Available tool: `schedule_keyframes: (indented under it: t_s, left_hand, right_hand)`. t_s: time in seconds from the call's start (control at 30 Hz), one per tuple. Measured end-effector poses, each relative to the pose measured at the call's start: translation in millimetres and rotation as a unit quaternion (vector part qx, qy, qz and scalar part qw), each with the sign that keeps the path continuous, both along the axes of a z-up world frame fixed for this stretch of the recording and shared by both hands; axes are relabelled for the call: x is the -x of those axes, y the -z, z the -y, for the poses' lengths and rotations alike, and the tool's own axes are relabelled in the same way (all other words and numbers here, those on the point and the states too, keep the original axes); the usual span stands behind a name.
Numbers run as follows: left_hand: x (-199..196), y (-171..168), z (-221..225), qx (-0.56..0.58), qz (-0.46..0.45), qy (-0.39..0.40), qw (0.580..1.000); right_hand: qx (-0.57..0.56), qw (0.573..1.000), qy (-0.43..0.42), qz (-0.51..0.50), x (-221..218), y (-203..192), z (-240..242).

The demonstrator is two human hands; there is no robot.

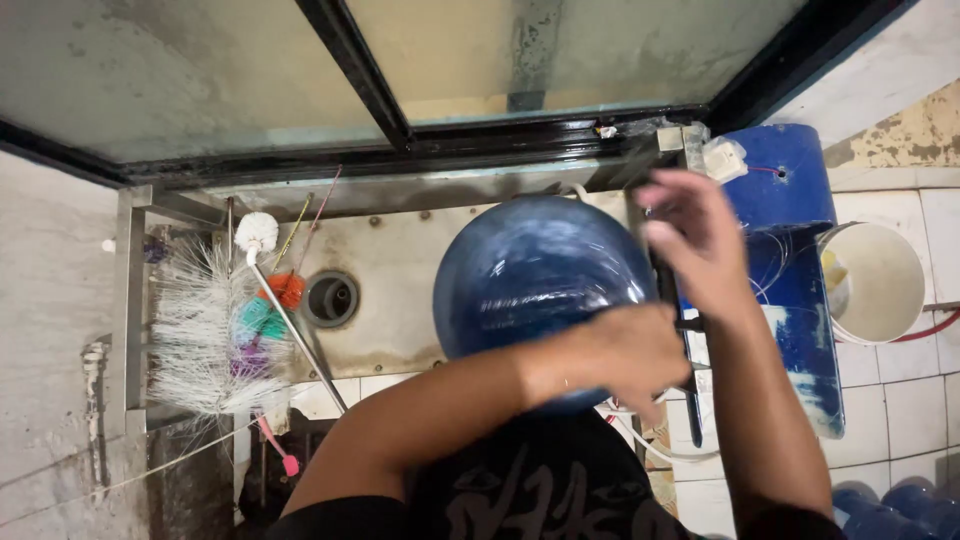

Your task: The person cleans large water jugs using a long-handled brush and water in a sink, then places a jug onto a motorized cleaning machine to rinse the interior. The person then wipes the exterior of a jug with a white cloth.

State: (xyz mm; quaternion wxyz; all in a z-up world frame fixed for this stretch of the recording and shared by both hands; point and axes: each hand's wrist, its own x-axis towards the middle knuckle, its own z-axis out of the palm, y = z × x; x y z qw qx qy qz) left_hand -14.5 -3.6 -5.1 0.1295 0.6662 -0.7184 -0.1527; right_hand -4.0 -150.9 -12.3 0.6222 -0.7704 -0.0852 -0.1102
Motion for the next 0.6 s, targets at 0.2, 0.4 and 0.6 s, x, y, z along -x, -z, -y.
schedule_keyframes:
  t_s: [0.2,0.4,0.6]
  left_hand:
    - [57,35,-23,-0.026,-0.01,0.066,0.997]
    - [45,32,-78,0.101,0.085,-0.043,0.99]
    - [-7,15,-121,0.185,0.121,-0.285,0.933]
  right_hand:
    - [0.243,0.95,-0.17,-0.096,-50,-46,-46]
    - [0.241,0.965,-0.058,-0.09,-4,-38,-48]
    - [0.277,0.947,0.132,-0.093,69,6,-58]
